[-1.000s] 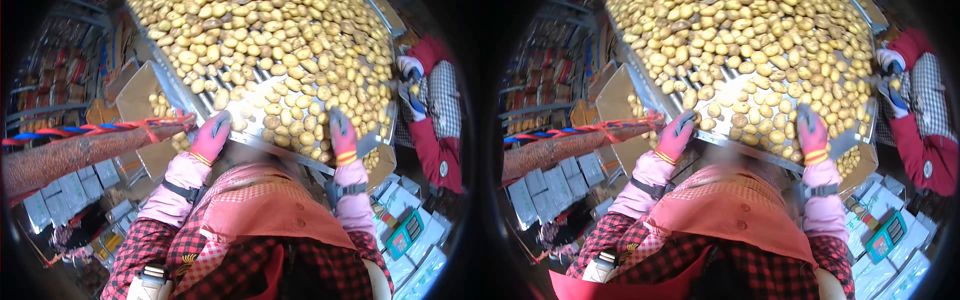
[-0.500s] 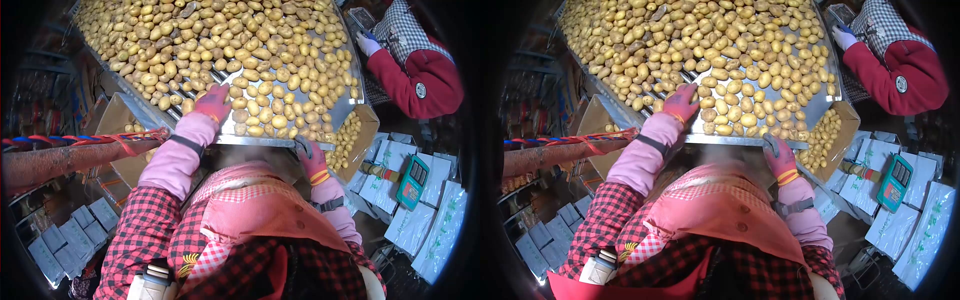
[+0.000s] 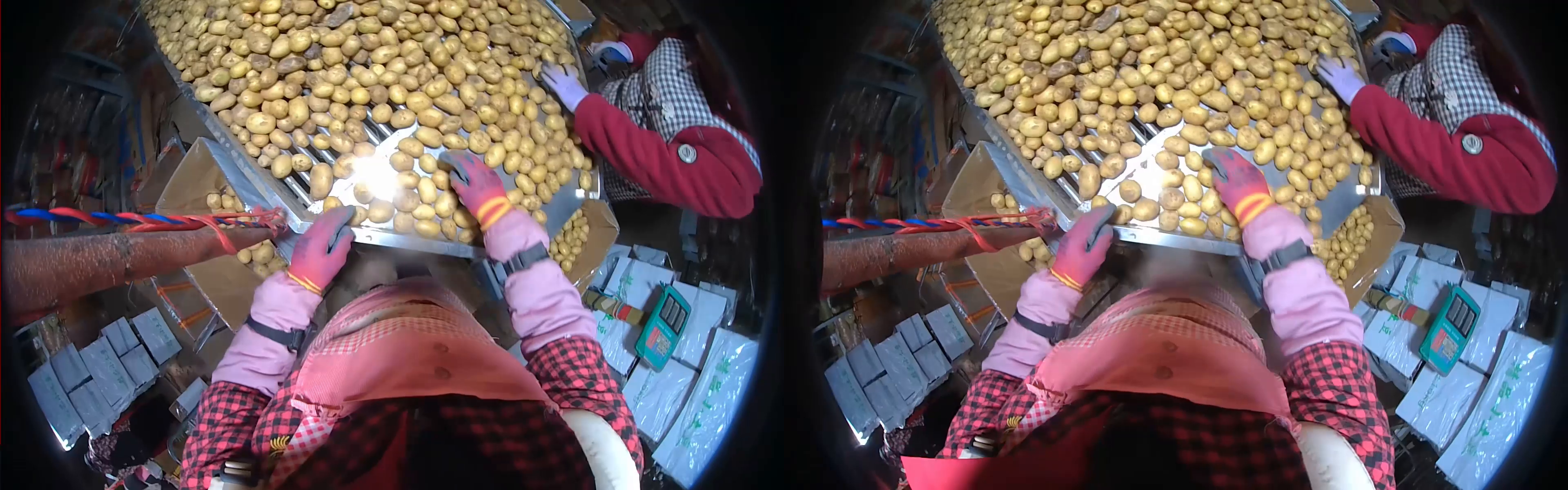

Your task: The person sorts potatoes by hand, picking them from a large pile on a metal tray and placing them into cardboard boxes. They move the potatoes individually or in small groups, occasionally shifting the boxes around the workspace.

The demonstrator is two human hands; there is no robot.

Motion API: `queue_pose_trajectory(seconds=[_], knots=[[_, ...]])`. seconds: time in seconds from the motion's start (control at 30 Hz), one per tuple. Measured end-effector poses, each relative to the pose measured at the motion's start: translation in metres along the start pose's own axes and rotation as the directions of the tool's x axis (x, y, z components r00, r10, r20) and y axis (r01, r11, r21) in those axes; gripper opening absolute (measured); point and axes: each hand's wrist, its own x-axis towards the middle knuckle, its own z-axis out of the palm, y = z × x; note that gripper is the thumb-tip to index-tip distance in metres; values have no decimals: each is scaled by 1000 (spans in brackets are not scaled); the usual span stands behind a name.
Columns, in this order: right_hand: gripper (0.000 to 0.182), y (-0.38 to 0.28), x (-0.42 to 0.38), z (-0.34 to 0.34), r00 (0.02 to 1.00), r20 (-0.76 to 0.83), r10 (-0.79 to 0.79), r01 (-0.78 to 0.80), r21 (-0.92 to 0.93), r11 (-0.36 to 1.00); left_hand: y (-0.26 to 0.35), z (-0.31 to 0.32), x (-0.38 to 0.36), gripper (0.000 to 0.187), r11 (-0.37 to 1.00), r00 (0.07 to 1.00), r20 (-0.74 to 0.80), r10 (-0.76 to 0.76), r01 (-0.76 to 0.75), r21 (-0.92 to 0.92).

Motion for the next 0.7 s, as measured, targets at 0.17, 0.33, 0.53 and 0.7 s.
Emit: queue_pose_trajectory(seconds=[0.17,0.33,0.53,0.7], knots=[[72,-35,70,16,947,269,176,-75,-345,936,-10,0,-17,40,991,992,19,-123,124,-50],[85,-41,81,18,932,324,163,-41,-351,935,0,0,-9,36,982,987,29,-158,160,-96],[78,-39,90,59,928,182,326,-240,-378,894,11,29,38,38,835,936,239,-260,342,-431],[70,-38,91,38,914,291,284,-210,-260,942,27,45,85,39,-2,816,478,-326,505,-863]])
